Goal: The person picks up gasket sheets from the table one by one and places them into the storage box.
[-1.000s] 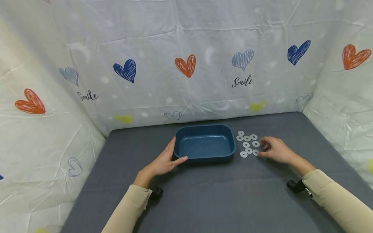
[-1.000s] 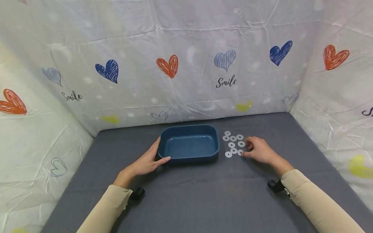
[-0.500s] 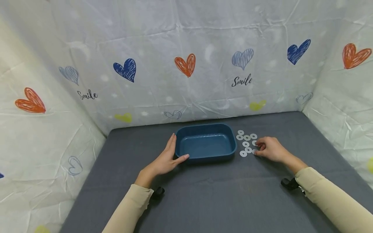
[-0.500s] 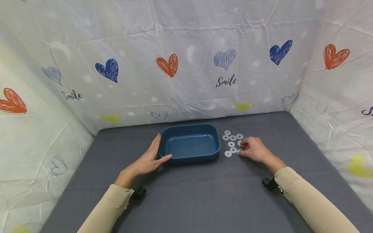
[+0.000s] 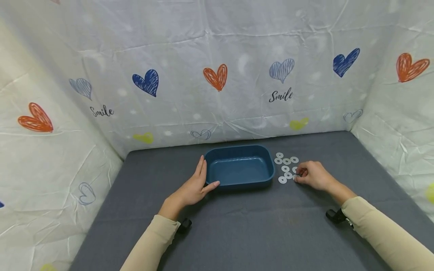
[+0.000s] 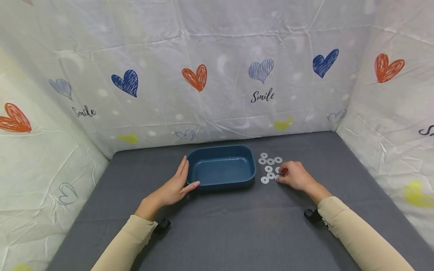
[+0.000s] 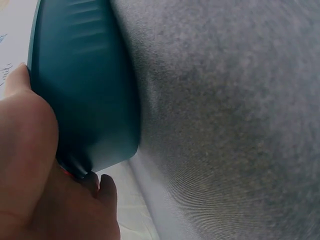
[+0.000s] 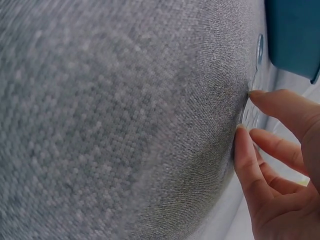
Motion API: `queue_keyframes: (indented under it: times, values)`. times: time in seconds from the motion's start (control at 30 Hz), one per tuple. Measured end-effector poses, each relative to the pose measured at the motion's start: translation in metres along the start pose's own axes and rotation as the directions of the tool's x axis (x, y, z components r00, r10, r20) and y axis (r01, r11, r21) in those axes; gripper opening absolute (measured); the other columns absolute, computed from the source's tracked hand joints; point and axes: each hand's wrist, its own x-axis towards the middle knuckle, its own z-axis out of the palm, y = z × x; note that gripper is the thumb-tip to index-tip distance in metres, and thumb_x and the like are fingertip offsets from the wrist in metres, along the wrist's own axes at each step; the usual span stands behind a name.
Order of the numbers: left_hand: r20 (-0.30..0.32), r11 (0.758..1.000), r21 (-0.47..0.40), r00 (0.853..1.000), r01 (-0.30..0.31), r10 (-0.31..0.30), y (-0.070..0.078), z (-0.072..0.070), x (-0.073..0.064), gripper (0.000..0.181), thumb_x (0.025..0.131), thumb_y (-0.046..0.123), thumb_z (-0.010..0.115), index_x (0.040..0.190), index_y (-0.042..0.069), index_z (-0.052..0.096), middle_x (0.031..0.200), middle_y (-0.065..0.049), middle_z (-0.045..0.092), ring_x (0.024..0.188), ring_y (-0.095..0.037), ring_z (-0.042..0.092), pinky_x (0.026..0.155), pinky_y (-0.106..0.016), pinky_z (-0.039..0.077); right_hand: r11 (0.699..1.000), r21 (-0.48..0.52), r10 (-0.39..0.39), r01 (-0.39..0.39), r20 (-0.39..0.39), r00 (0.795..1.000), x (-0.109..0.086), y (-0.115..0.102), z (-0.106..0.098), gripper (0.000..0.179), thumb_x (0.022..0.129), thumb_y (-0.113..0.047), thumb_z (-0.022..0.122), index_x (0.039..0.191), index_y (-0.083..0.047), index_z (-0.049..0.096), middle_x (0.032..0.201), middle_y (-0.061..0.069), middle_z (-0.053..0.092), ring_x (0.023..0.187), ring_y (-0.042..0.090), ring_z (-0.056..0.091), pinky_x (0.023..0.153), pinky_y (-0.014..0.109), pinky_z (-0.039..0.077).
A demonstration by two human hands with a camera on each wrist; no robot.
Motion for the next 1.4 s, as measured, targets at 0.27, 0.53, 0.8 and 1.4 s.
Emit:
queue_keyframes:
  times: [0.27,0.53,0.8,1.4]
  values:
    - [-0.003,1.000,0.012,1.000,0.010,-0.010,-0.002,0.002,-0.001,0.102,0.104,0.060,0.047,0.161,-0.001,-0.011,0.169,-0.014,-0.023,0.156,-0.036,0.007,0.121,-0.054,0.022,1.000,-0.008,-0.011,0.011,0.015,1.000,0.001,0.000,0.001,0.015,0.082,-0.012,0.085,0.088,-0.002,0.075,0.074,-0.003,0.069,0.069,0.009,0.061,0.069,0.035,0.052]
    - [0.004,1.000,0.023,1.000,0.003,-0.003,-0.002,-0.002,0.000,0.102,0.104,0.061,0.047,0.161,0.000,-0.011,0.168,-0.012,-0.025,0.156,-0.036,0.008,0.121,-0.053,0.023,1.000,-0.016,-0.001,0.002,0.053,0.999,0.006,-0.001,0.002,0.011,0.083,-0.011,0.082,0.083,-0.005,0.073,0.075,-0.001,0.068,0.069,0.009,0.059,0.068,0.034,0.051]
    - [0.014,1.000,0.022,1.000,-0.007,0.007,-0.002,-0.002,0.000,0.101,0.104,0.058,0.048,0.161,-0.003,-0.009,0.168,-0.016,-0.023,0.156,-0.038,0.008,0.121,-0.055,0.023,0.998,-0.056,-0.013,0.016,0.049,0.999,0.005,-0.002,0.006,0.012,0.074,-0.011,0.079,0.077,-0.007,0.068,0.071,-0.003,0.065,0.065,0.009,0.057,0.064,0.032,0.049]
    - [0.007,1.000,-0.002,1.000,-0.005,0.005,0.000,-0.002,-0.001,0.101,0.104,0.057,0.049,0.161,-0.001,-0.012,0.168,-0.013,-0.024,0.156,-0.035,0.004,0.122,-0.053,0.021,1.000,0.006,-0.026,0.026,-0.017,1.000,-0.005,-0.006,-0.003,0.011,0.079,-0.008,0.082,0.087,-0.003,0.075,0.076,-0.001,0.070,0.067,0.008,0.063,0.063,0.029,0.053]
